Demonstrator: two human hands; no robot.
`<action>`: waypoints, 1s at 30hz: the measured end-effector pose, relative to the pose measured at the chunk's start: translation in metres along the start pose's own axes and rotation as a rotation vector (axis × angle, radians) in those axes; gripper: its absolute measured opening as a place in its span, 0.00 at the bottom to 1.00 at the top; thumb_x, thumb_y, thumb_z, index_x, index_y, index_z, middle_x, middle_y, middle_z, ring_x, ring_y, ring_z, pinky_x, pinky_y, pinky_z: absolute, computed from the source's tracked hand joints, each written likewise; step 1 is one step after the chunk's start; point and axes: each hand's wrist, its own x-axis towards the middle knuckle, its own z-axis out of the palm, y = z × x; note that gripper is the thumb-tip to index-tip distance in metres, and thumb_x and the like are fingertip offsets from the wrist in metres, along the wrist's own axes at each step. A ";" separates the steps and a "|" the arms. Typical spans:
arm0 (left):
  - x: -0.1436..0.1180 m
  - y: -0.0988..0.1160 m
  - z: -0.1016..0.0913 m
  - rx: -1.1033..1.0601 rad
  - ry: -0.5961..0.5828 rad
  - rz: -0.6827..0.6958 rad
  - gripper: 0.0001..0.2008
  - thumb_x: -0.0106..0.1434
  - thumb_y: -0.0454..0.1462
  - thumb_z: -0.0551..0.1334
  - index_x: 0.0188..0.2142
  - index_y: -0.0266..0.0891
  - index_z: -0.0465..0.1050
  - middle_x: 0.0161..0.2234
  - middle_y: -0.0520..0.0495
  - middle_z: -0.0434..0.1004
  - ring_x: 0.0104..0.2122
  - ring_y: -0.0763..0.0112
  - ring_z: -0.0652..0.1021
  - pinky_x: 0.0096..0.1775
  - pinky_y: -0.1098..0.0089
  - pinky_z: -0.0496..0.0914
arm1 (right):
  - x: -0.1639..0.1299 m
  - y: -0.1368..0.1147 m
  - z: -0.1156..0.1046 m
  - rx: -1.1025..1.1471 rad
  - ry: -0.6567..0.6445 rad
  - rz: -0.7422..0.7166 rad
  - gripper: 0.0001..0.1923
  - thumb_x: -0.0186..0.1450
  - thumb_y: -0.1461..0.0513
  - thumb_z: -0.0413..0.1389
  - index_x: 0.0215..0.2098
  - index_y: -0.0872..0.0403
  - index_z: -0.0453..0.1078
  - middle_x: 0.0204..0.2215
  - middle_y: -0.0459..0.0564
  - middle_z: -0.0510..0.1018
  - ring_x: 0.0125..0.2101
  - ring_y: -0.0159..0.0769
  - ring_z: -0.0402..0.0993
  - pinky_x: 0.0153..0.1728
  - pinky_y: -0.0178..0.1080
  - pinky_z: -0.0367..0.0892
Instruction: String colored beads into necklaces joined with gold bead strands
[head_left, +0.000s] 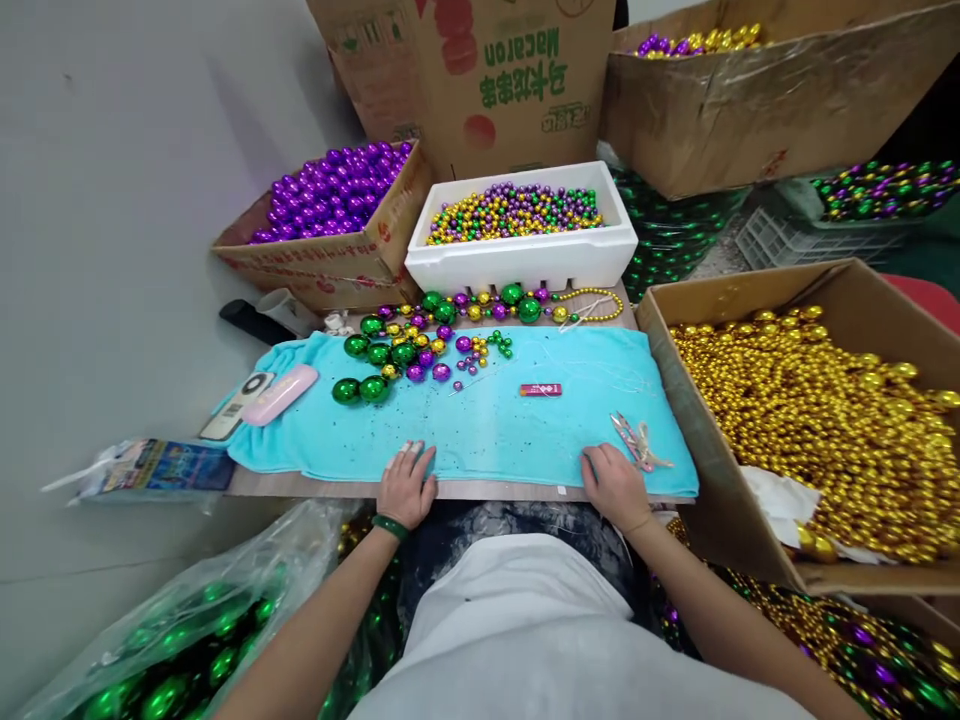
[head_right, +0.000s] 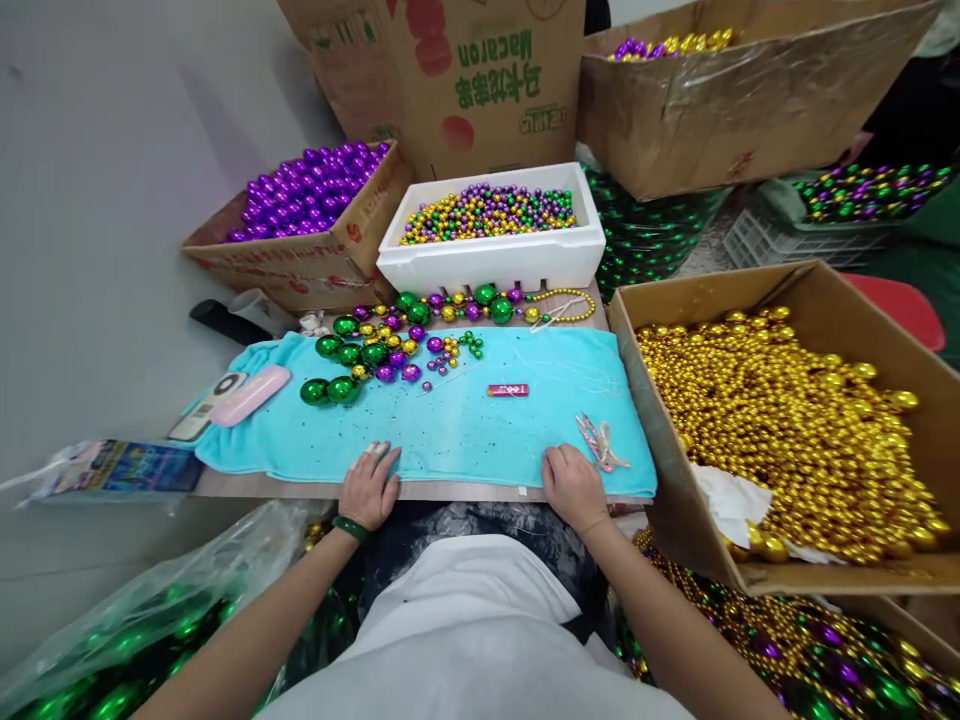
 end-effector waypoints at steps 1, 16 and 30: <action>0.001 -0.001 0.000 0.001 0.011 0.011 0.23 0.64 0.41 0.51 0.55 0.36 0.69 0.56 0.35 0.68 0.59 0.50 0.65 0.56 0.53 0.60 | 0.000 -0.001 -0.001 -0.006 -0.009 0.005 0.11 0.68 0.62 0.48 0.34 0.56 0.71 0.28 0.51 0.73 0.32 0.37 0.68 0.34 0.37 0.57; 0.001 -0.001 -0.003 -0.015 0.045 0.037 0.23 0.61 0.40 0.53 0.54 0.38 0.71 0.55 0.36 0.70 0.58 0.50 0.66 0.55 0.56 0.59 | 0.114 -0.013 -0.016 0.186 -0.198 0.088 0.12 0.69 0.63 0.46 0.43 0.54 0.72 0.39 0.52 0.76 0.40 0.37 0.71 0.38 0.35 0.62; 0.040 -0.006 -0.026 -0.324 0.022 -0.076 0.15 0.64 0.38 0.55 0.48 0.41 0.71 0.46 0.40 0.75 0.50 0.56 0.72 0.54 0.55 0.64 | 0.230 -0.031 0.055 0.099 -0.597 -0.037 0.14 0.69 0.62 0.45 0.46 0.55 0.71 0.44 0.54 0.71 0.40 0.38 0.70 0.37 0.36 0.61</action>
